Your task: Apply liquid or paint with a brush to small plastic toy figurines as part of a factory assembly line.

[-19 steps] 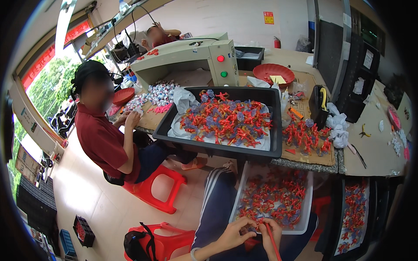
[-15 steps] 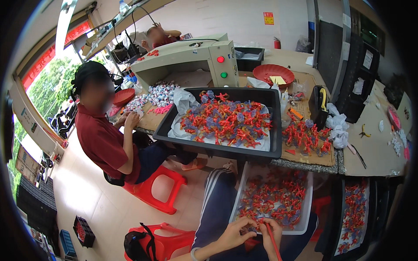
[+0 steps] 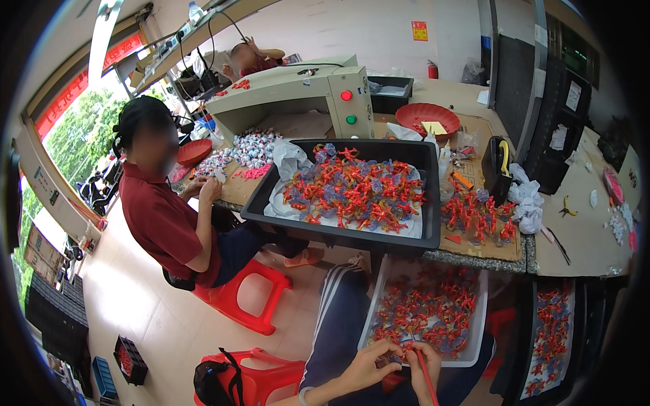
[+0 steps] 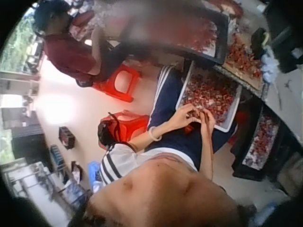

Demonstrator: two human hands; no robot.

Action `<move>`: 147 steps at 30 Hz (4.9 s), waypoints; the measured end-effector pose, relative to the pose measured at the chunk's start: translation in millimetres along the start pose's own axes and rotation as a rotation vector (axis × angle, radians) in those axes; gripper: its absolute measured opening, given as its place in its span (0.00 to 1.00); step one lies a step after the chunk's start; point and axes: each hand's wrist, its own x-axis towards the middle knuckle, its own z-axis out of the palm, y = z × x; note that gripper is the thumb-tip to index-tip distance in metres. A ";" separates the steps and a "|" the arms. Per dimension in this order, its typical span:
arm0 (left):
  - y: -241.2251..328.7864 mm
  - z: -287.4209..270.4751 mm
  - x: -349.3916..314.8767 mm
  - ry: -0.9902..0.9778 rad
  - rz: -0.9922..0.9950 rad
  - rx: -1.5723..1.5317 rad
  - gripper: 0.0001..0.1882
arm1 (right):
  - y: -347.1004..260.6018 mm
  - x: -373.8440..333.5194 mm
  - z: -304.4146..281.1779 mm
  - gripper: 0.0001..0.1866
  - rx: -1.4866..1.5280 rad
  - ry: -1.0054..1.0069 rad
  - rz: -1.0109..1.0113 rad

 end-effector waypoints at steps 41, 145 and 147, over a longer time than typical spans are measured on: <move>-6.7 6.7 -2.8 0.046 0.046 0.029 0.17 | -6.0 -7.2 0.5 0.10 0.010 -0.004 -0.027; 3.2 38.7 -1.6 -0.037 0.122 0.104 0.30 | -18.0 -29.5 0.1 0.12 -0.064 0.144 -0.374; -8.1 35.5 -2.9 -0.032 0.087 0.073 0.32 | -50.5 -41.4 -6.8 0.13 -0.085 0.106 -0.240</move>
